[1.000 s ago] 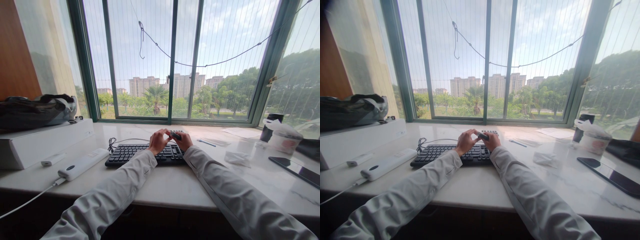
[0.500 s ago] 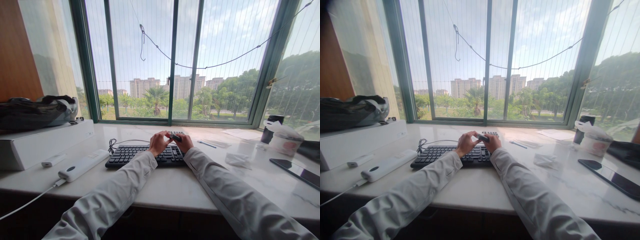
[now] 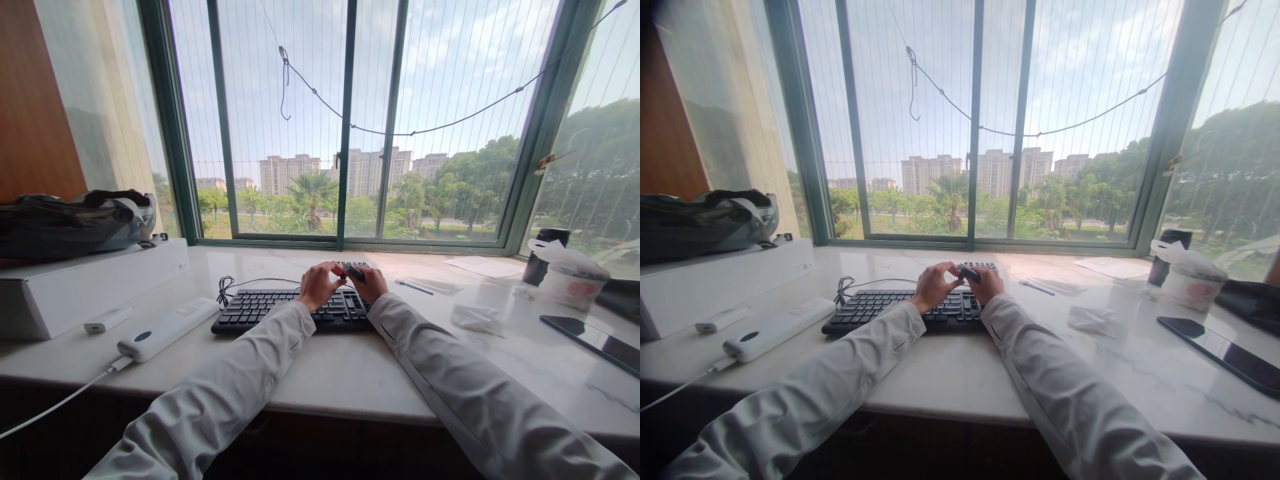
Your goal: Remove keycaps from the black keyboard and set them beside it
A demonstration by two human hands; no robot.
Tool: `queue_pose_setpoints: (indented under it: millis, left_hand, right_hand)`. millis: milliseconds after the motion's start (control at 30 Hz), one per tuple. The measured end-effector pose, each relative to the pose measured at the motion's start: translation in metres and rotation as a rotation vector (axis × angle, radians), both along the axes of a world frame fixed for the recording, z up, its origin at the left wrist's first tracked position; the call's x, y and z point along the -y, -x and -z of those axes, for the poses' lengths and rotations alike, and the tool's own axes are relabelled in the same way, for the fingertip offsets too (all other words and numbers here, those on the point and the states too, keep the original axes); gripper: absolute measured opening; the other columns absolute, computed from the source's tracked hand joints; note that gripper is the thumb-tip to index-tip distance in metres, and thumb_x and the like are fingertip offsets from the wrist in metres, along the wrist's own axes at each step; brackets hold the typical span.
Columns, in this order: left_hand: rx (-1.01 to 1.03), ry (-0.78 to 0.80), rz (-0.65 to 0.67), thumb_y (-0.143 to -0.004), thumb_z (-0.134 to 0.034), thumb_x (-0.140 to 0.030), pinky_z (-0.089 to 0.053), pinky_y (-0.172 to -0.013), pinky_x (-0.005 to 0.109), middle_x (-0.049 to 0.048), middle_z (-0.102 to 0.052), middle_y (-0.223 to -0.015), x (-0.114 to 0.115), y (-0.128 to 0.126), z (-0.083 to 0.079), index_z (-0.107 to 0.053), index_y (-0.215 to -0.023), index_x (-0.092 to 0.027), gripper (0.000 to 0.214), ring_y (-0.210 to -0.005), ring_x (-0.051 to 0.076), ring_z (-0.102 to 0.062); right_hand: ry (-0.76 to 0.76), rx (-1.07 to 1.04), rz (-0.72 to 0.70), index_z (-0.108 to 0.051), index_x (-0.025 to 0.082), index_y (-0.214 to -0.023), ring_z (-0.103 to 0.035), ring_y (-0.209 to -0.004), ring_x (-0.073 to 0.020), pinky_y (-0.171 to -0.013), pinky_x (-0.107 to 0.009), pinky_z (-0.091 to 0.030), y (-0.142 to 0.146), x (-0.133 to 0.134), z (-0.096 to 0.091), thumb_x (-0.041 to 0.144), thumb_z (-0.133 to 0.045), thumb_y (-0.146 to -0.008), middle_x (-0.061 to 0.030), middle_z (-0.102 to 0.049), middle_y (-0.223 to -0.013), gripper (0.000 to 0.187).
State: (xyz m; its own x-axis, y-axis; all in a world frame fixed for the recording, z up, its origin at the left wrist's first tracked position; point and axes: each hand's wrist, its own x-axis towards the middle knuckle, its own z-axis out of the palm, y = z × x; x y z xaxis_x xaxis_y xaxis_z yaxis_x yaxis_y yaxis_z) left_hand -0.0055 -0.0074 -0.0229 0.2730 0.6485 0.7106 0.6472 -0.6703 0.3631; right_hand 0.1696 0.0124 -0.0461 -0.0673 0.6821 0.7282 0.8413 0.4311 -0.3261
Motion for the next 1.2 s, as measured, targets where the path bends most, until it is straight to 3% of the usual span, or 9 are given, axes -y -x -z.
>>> queue_pose_setpoints:
  millis: [633,1033,1200]
  left_hand:
    - [0.003,-0.05,-0.078,-0.08,-0.061,-0.029,-0.046,-0.076,0.027,-0.0028,-0.069,-0.101,0.001,0.002,-0.002,-0.064,-0.093,-0.027,0.013,-0.095,0.018,-0.062]
    - [-0.035,-0.018,-0.155,-0.078,-0.062,-0.034,-0.043,-0.072,0.027,0.0,-0.068,-0.1,0.0,0.0,-0.002,-0.064,-0.088,-0.025,0.014,-0.091,0.02,-0.061]
    - [-0.043,-0.007,-0.155,-0.074,-0.064,-0.032,-0.041,-0.069,0.026,-0.0007,-0.069,-0.096,0.001,0.0,-0.003,-0.063,-0.084,-0.024,0.013,-0.088,0.019,-0.061]
  right_hand:
    - [0.063,0.044,0.078,-0.07,0.027,-0.09,-0.061,-0.073,-0.0167,-0.06,-0.024,-0.033,0.006,0.01,-0.007,0.05,-0.048,-0.087,-0.0021,-0.071,-0.081,0.032]
    - [0.11,0.072,0.093,-0.068,0.031,-0.101,-0.065,-0.087,-0.0198,-0.069,-0.025,-0.04,0.008,0.014,-0.008,0.039,-0.055,-0.083,-0.0004,-0.072,-0.092,0.024]
    - [0.11,0.098,0.079,-0.068,0.031,-0.101,-0.065,-0.085,-0.0202,-0.069,-0.025,-0.041,0.009,0.014,-0.007,0.034,-0.056,-0.082,-0.0001,-0.072,-0.085,0.022]
